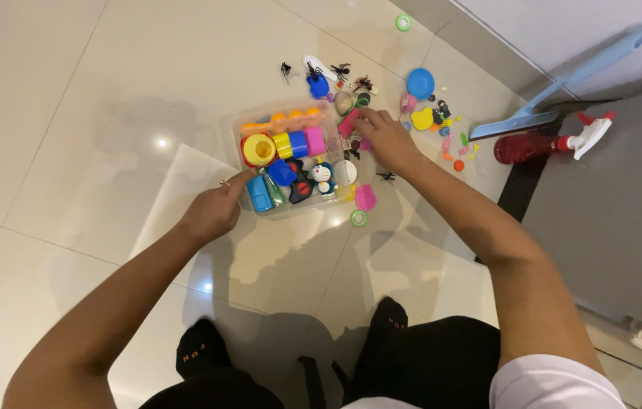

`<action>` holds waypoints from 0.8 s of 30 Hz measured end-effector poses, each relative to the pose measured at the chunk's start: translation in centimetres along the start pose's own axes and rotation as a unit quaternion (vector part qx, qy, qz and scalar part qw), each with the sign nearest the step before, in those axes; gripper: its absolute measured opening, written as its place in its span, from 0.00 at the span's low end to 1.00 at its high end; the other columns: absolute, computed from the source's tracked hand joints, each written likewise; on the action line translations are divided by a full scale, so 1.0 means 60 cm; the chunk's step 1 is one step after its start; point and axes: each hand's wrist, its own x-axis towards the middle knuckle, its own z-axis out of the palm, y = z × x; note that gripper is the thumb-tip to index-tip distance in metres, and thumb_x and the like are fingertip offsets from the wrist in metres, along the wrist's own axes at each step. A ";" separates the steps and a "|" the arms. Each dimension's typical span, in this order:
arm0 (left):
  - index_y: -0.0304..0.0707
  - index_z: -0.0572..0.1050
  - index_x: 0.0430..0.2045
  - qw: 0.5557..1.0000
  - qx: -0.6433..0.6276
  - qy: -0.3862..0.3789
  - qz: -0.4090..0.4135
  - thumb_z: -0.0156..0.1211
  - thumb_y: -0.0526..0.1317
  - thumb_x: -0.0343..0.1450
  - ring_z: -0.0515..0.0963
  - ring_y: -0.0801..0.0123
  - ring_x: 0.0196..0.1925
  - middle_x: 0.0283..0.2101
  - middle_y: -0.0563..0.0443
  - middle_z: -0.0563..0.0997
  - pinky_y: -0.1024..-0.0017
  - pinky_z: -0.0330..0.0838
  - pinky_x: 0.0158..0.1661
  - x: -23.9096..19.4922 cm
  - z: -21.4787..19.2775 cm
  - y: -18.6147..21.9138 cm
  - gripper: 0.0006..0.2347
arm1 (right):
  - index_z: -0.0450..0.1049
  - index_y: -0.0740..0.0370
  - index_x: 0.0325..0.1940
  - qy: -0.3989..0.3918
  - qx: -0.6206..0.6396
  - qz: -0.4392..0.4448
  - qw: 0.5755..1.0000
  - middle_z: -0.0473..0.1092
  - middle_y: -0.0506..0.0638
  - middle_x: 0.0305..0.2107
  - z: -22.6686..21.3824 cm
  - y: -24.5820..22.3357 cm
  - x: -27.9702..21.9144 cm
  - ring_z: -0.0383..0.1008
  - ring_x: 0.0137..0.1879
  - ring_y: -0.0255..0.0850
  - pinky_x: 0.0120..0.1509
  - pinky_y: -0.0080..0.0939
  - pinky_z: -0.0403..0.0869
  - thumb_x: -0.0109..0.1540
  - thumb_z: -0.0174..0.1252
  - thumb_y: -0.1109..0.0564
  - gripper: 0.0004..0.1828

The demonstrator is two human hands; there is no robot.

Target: The recorder picks up various small toys and objects from the floor and places them into a clear plastic storage bin.

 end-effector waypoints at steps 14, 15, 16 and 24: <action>0.37 0.56 0.67 1.000 0.004 -0.025 -0.004 0.50 0.26 0.64 0.82 0.43 0.36 0.67 0.39 0.69 0.51 0.76 0.36 -0.007 -0.014 0.013 0.31 | 0.72 0.57 0.56 -0.030 0.111 0.053 0.992 0.68 0.57 0.49 0.050 0.047 0.013 0.68 0.57 0.58 0.59 0.54 0.72 0.54 0.66 0.63 0.25; 0.38 0.57 0.67 0.999 0.002 -0.033 -0.015 0.50 0.26 0.65 0.82 0.44 0.38 0.67 0.40 0.69 0.52 0.76 0.39 -0.006 -0.012 0.012 0.31 | 0.72 0.59 0.56 -0.015 0.140 0.060 0.988 0.68 0.59 0.47 0.038 0.048 0.008 0.68 0.56 0.60 0.59 0.55 0.71 0.54 0.67 0.61 0.26; 0.38 0.57 0.67 0.999 0.002 -0.032 -0.015 0.50 0.26 0.65 0.82 0.44 0.38 0.67 0.40 0.69 0.52 0.76 0.39 -0.008 -0.014 0.013 0.31 | 0.72 0.59 0.56 -0.016 0.139 0.061 0.988 0.68 0.59 0.47 0.033 0.053 0.004 0.68 0.56 0.60 0.59 0.55 0.71 0.54 0.67 0.61 0.26; 0.36 0.62 0.61 0.986 -0.059 0.126 0.096 0.52 0.26 0.66 0.80 0.44 0.51 0.63 0.39 0.72 0.56 0.77 0.44 -0.005 -0.038 0.027 0.25 | 0.72 0.65 0.57 0.044 0.223 0.117 0.967 0.73 0.58 0.39 -0.026 0.061 -0.008 0.76 0.40 0.50 0.45 0.46 0.74 0.60 0.68 0.57 0.23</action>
